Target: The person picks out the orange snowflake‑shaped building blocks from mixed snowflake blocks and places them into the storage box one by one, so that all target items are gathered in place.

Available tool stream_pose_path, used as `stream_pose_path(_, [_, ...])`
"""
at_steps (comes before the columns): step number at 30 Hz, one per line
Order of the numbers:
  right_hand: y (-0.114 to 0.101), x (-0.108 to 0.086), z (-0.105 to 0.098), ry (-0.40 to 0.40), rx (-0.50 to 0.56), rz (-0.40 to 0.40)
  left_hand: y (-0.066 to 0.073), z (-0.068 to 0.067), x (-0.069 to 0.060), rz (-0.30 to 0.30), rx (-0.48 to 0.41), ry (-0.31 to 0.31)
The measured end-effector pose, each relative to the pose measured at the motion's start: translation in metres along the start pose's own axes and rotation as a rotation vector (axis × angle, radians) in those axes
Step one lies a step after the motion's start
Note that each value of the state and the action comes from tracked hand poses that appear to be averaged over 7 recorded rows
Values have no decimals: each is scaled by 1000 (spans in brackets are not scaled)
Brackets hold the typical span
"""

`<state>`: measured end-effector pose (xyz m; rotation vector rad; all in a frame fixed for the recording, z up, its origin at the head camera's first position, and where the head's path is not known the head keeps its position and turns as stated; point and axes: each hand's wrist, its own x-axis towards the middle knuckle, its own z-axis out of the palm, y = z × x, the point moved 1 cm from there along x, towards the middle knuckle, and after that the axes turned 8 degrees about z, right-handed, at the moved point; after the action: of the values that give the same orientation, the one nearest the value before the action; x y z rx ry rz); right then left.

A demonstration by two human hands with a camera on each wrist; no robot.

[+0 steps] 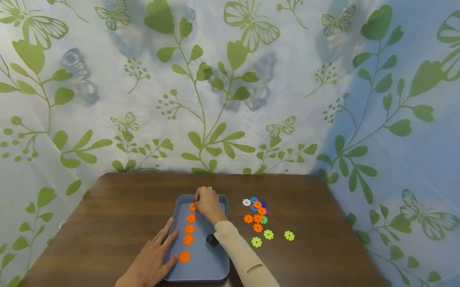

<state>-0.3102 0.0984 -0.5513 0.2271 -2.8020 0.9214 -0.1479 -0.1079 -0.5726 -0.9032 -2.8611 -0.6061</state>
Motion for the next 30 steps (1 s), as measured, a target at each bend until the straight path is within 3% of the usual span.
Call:
stream_pose_path(11, [-5, -1, 2, 3, -42, -12, 1, -2, -3, -20, 8, 5])
stream_pose_path(22, [1, -5, -4, -7, 11, 6, 1, 2, -2, 10, -8, 8])
stream_pose_path(30, [-7, -8, -27, -40, 101, -66, 2, 1, -3, 10, -5, 35])
